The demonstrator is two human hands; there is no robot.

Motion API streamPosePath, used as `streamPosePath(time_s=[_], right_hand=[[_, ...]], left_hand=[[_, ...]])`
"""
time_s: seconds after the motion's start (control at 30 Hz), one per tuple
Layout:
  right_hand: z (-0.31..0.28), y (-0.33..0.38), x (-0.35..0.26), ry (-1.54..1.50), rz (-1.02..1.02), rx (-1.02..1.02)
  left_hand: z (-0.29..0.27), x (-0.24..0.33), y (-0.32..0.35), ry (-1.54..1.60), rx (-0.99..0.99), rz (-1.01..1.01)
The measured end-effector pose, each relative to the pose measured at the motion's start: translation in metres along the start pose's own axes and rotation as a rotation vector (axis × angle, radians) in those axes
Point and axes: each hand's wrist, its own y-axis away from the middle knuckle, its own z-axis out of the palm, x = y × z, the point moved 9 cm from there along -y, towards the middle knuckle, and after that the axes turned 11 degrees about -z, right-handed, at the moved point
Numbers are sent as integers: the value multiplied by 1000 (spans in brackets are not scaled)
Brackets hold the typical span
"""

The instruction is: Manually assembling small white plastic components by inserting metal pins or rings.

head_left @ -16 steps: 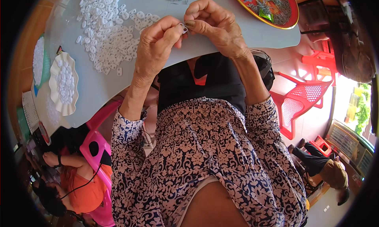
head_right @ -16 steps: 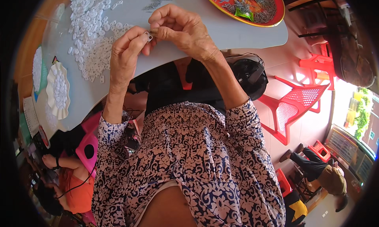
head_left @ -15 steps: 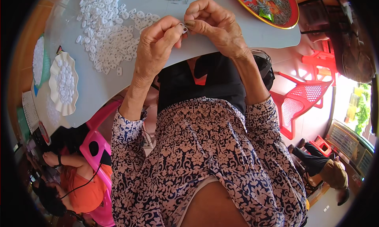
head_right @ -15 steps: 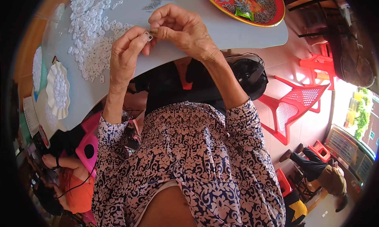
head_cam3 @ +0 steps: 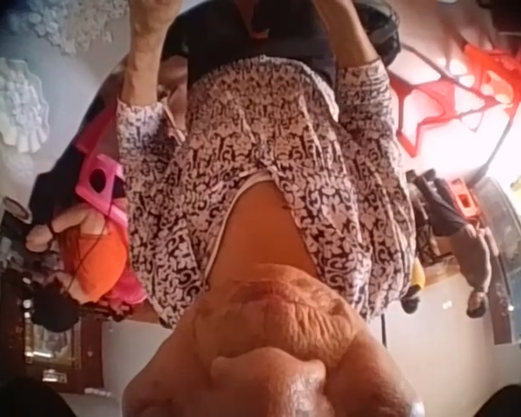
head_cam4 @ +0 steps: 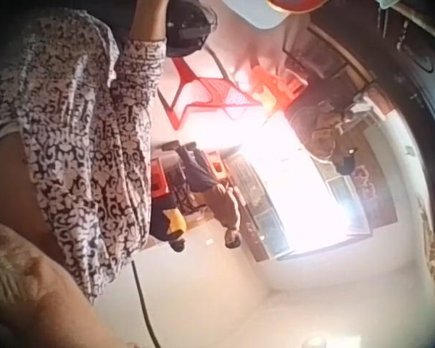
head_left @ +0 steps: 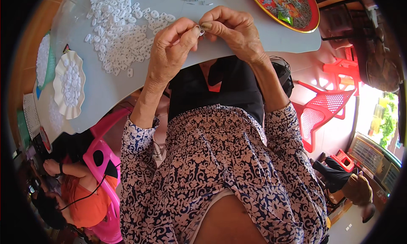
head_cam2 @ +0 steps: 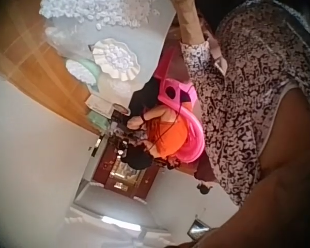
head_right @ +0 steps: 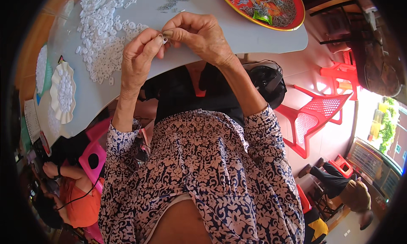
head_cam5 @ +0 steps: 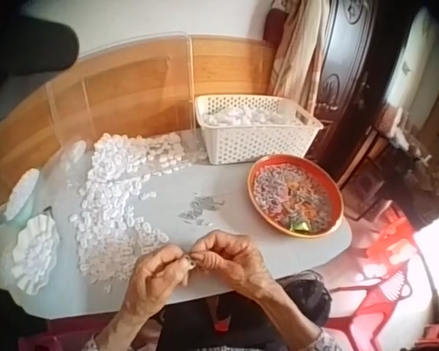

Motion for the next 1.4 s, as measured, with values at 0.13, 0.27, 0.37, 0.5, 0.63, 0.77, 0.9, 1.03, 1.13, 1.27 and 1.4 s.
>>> streamPosePath(time_s=[0.13, 0.27, 0.37, 0.5, 0.63, 0.77, 0.9, 1.03, 1.13, 1.27, 1.4], right_hand=[[-2, 1, 6, 68, 49, -27], [-4, 0, -2, 273, -33, 21], [-3, 0, 2, 300, 17, 16], [-3, 1, 8, 173, 92, -11], [-3, 1, 3, 16, 51, 64], [-3, 2, 5, 117, 21, -14], [-2, 1, 6, 70, 50, 13], [-5, 2, 8, 108, 112, 14], [-2, 2, 4, 168, 67, -13], [-1, 2, 4, 140, 49, -9], [-2, 0, 1, 179, 63, -62]], left_hand=[[2, 3, 1, 24, -9, -21], [2, 12, 4, -218, 57, 103], [1, 18, 7, -294, 126, 221], [0, 7, 3, -124, 85, 81], [0, 0, 4, -66, 59, -17], [1, 4, 6, -49, 53, 20], [3, 3, 6, -92, 41, 12], [3, -1, 5, -72, 37, -15], [4, 1, 6, -32, 36, -33], [1, -3, 7, -20, 42, -74], [2, -3, 7, 14, 1, -93]])
